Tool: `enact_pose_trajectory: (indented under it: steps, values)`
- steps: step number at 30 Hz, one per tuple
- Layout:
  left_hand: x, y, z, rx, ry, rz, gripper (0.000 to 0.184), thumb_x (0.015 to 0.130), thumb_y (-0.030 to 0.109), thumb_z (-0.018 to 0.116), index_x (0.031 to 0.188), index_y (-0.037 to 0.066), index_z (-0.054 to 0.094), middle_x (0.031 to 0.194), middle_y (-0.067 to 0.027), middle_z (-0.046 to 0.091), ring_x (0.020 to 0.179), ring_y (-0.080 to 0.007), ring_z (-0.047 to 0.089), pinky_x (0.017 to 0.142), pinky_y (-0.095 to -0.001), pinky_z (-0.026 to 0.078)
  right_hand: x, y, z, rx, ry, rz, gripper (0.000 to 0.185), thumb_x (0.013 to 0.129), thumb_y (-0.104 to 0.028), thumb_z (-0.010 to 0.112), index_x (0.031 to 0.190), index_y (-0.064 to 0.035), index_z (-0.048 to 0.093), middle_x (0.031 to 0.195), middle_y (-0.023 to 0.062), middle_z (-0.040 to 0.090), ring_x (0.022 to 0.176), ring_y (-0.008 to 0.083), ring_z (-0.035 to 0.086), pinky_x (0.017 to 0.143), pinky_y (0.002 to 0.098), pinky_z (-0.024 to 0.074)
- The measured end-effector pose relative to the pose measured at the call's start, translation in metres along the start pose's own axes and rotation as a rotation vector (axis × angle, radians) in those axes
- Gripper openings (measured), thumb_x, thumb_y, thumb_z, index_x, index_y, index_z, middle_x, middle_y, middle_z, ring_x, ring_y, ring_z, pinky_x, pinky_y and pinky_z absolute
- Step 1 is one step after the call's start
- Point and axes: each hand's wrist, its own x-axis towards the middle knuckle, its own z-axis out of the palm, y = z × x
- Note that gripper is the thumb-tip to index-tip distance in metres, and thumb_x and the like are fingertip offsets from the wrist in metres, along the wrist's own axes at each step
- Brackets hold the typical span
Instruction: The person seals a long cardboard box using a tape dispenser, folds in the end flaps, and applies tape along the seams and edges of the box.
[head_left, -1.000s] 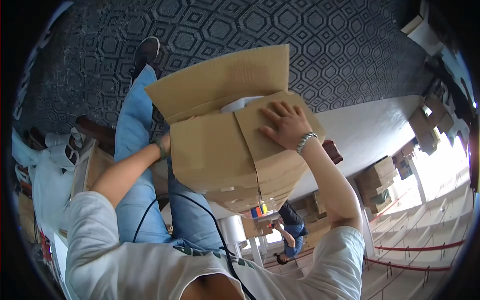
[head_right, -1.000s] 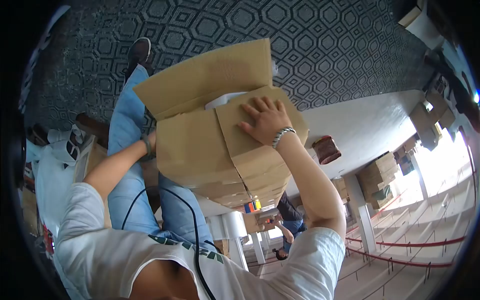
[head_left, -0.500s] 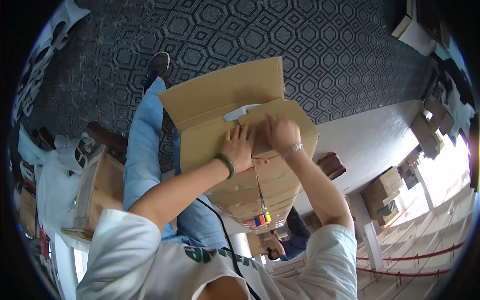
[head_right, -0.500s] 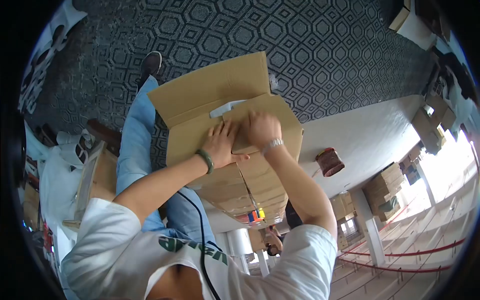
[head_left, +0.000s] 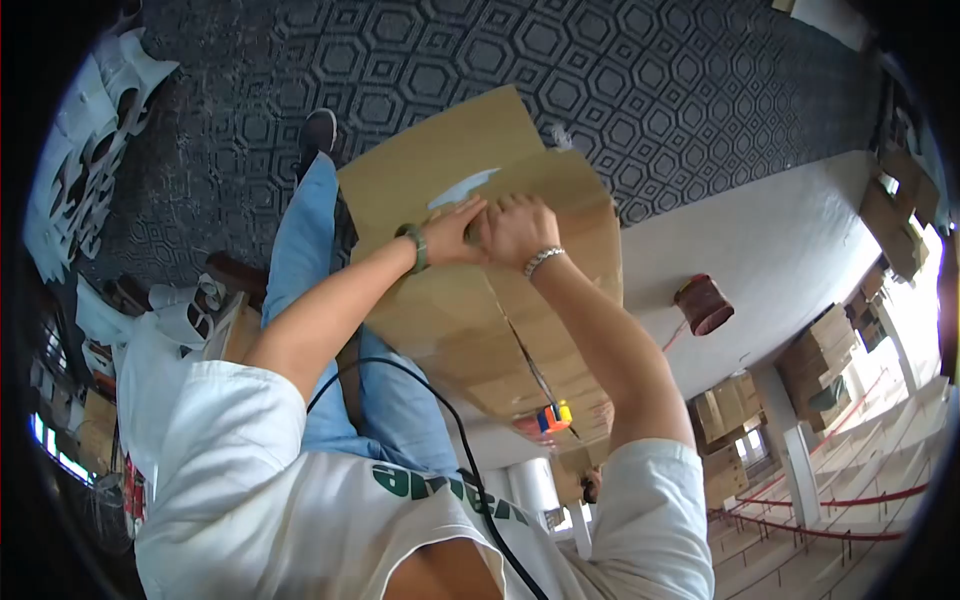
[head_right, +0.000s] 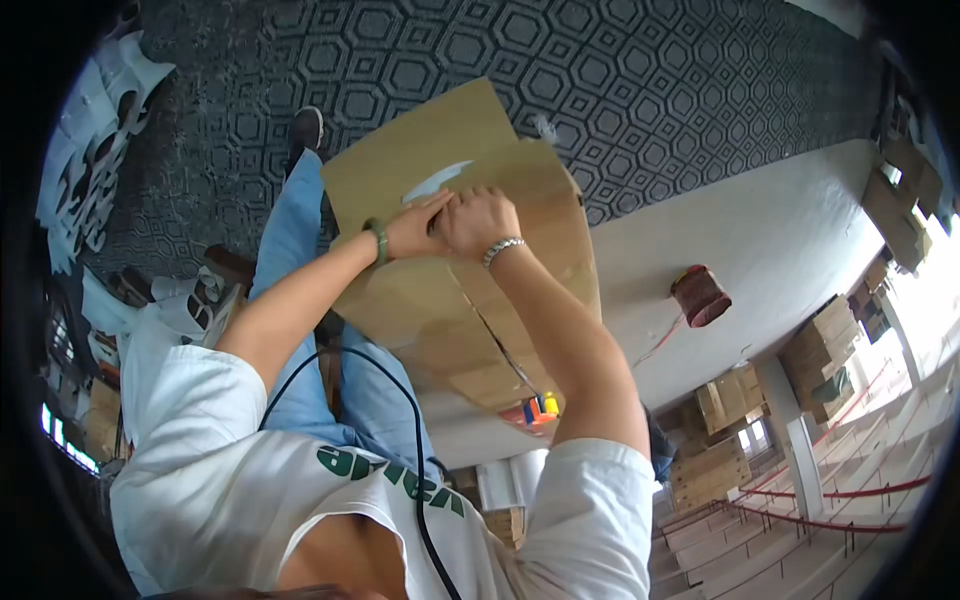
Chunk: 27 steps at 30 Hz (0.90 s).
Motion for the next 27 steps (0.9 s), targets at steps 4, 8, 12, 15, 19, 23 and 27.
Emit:
enact_pose_trajectory:
  steps: [4,8,12,15,19,23,27]
  values:
    - [0.009,-0.06,-0.037,-0.581,0.176,-0.143,0.07,0.081,0.04,0.069,0.135,0.004,0.045,0.137,-0.0139,0.047,0.123,-0.027,0.047,0.101,-0.0365,0.038,0.02,0.011,0.02,0.001,0.189,0.03,0.02,0.078,-0.025,0.054,0.066,-0.01,0.062,0.068,0.0034,0.062,0.066,0.0206,0.058,0.066,0.0275,0.046]
    - [0.059,-0.136,-0.08,0.338,0.567,-0.38,0.087,0.074,0.048,0.07,0.137,0.0,0.036,0.134,-0.0194,0.046,0.119,-0.0318,0.047,0.1,-0.0374,0.039,0.027,0.015,0.006,0.101,0.227,0.029,0.025,0.079,-0.027,0.055,0.066,-0.0083,0.064,0.068,0.0055,0.063,0.065,0.0219,0.058,0.066,0.0286,0.0462]
    - [0.068,-0.159,-0.086,-0.016,0.158,-0.452,0.065,0.075,0.049,0.067,0.116,-0.001,0.06,0.103,-0.0151,0.065,0.083,-0.0261,0.061,0.077,-0.033,0.049,0.024,0.01,0.009,0.099,0.276,0.02,0.018,0.076,-0.023,0.057,0.064,-0.0098,0.061,0.066,0.003,0.06,0.064,0.0197,0.057,0.064,0.0273,0.0465]
    - [0.042,-0.126,-0.129,-0.013,-0.076,-0.431,0.056,0.075,0.048,0.067,0.101,-0.001,0.065,0.086,-0.0127,0.066,0.071,-0.0243,0.059,0.068,-0.0333,0.048,0.017,0.005,0.012,0.104,0.252,0.023,0.018,0.076,-0.023,0.057,0.064,-0.0098,0.06,0.065,0.0027,0.06,0.064,0.0195,0.057,0.064,0.0273,0.0467]
    - [0.013,-0.069,-0.157,0.111,-0.219,-0.258,0.04,0.076,0.037,0.065,0.073,-0.003,0.069,0.057,-0.0098,0.063,0.05,-0.0247,0.054,0.054,-0.0378,0.044,0.031,0.014,0.005,0.087,0.252,0.012,0.018,0.076,-0.025,0.058,0.068,-0.0094,0.061,0.069,0.0029,0.061,0.067,0.0197,0.058,0.066,0.0279,0.0472]
    - [-0.03,-0.035,-0.067,0.349,0.368,-0.307,0.025,0.087,0.024,0.051,0.087,0.0,0.058,0.085,-0.0158,0.059,0.074,-0.0358,0.057,0.067,-0.0409,0.047,0.021,0.005,-0.003,0.085,0.114,0.03,0.022,0.077,-0.029,0.06,0.077,-0.0079,0.064,0.083,0.0044,0.063,0.076,0.0206,0.06,0.074,0.0299,0.0481]
    - [-0.033,-0.051,-0.018,0.515,0.465,-0.253,0.021,0.086,0.02,0.054,0.099,0.004,0.055,0.091,-0.0147,0.057,0.079,-0.0361,0.057,0.074,-0.0443,0.047,0.026,0.001,-0.027,0.125,0.226,-0.202,0.035,0.08,-0.038,0.059,0.093,-0.0063,0.065,0.106,0.006,0.06,0.092,0.0226,0.059,0.086,0.0335,0.0456]
